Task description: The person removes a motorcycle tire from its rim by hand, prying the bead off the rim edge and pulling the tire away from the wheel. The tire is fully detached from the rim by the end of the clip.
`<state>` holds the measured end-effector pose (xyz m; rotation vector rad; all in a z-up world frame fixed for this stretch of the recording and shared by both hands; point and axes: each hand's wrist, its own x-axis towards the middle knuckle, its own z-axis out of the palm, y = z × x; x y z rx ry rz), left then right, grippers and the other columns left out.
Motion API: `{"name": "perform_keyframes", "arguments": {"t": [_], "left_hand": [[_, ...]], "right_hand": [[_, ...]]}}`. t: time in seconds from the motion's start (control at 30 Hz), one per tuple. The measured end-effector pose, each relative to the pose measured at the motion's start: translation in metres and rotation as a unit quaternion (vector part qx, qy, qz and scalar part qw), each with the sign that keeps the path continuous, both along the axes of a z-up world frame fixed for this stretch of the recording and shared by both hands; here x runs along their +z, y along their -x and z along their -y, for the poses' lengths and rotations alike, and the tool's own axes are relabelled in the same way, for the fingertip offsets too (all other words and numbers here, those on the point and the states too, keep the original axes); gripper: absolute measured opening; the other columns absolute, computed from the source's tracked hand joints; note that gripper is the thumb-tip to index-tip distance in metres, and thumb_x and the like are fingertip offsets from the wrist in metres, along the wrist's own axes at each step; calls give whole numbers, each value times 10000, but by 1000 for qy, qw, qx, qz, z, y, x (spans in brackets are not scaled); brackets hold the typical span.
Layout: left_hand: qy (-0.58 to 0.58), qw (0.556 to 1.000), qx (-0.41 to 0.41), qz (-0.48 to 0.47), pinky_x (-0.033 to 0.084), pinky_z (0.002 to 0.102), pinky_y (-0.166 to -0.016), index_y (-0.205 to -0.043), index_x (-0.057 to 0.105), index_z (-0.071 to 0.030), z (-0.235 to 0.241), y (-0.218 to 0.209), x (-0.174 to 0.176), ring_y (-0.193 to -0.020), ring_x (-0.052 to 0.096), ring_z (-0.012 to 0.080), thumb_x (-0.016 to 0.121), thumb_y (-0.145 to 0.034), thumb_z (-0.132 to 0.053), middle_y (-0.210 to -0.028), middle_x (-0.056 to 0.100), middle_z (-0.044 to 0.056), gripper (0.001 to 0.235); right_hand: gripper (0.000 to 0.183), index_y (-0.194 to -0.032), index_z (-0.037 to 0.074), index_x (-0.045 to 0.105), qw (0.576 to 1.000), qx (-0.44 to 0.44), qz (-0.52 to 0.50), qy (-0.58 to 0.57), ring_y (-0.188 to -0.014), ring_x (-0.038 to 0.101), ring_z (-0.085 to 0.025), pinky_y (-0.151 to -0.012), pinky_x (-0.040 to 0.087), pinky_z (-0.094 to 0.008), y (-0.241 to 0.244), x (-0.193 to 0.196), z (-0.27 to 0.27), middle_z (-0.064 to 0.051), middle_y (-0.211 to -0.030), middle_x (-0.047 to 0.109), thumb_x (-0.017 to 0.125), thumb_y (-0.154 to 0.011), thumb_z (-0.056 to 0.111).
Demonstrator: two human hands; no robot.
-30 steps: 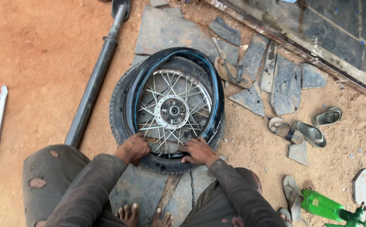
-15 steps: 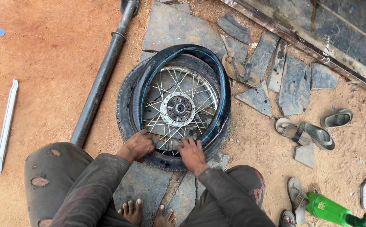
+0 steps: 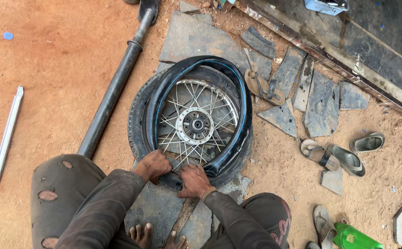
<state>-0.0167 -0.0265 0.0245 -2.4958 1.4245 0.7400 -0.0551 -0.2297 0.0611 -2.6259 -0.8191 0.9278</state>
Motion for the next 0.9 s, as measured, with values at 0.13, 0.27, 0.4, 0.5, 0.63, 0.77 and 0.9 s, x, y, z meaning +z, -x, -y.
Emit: {"name": "perform_keyframes", "arguments": {"t": [0.13, 0.27, 0.4, 0.5, 0.63, 0.77, 0.9], "left_hand": [[-27, 997, 24, -70, 532, 406, -906, -1312, 543, -124, 9, -6, 13, -989, 709, 266, 920, -692, -521, -998, 727, 80, 827], [128, 990, 41, -34, 531, 405, -911, -1313, 562, -133, -4, -1, 11, -1066, 679, 268, 862, -693, -278, -1046, 724, 75, 704], [244, 967, 70, -23, 507, 432, -934, -1139, 649, -146, -20, 12, 3, -1068, 671, 265, 745, -878, -105, -1029, 735, 76, 282], [223, 970, 97, -13, 492, 421, -984, -1157, 683, -140, -17, 12, 3, -1037, 687, 242, 760, -809, -55, -988, 749, 59, 367], [92, 990, 79, -76, 477, 396, -1026, -1040, 727, -161, -14, 1, 10, -1092, 670, 240, 848, -706, -151, -1006, 738, 41, 356], [30, 992, 57, -107, 457, 392, -1064, -1036, 742, -174, -7, -11, 19, -1107, 671, 229, 923, -647, -207, -1037, 736, 23, 430], [77, 991, 15, -106, 440, 411, -1103, -1220, 662, -207, -25, -21, 37, -1249, 605, 202, 919, -629, -163, -1234, 690, -10, 645]], "right_hand": [[561, -968, 53, 744, 999, -31, -4, 28, -1166, 613, -325, -1056, 438, -494, 1, -11, 4, -143, -1091, 700, 841, -556, 420], [491, -955, 62, 767, 991, -19, -72, 108, -1134, 660, -334, -1046, 481, -439, -10, -23, -3, -161, -1102, 723, 855, -596, 385], [464, -991, 67, 767, 978, -17, -97, 182, -1167, 617, -346, -1004, 499, -456, -18, -25, -16, -174, -1173, 675, 906, -615, 301], [434, -1051, 71, 770, 991, -37, -43, 120, -1167, 639, -321, -1048, 463, -471, 5, -16, -9, -155, -1127, 740, 827, -674, 279], [927, -1246, -71, 596, 985, -138, 81, -66, -1190, 542, -400, -1027, 338, -532, 35, -13, -15, -246, -1224, 610, 960, -573, 454], [776, -1266, -17, 589, 970, -199, 86, -114, -1142, 590, -345, -1041, 390, -499, 39, -18, -31, -199, -1170, 654, 867, -707, 444], [677, -1238, 41, 654, 976, -205, -8, -75, -1109, 655, -317, -1040, 426, -476, 28, -24, -36, -158, -1145, 721, 869, -716, 413]]}}
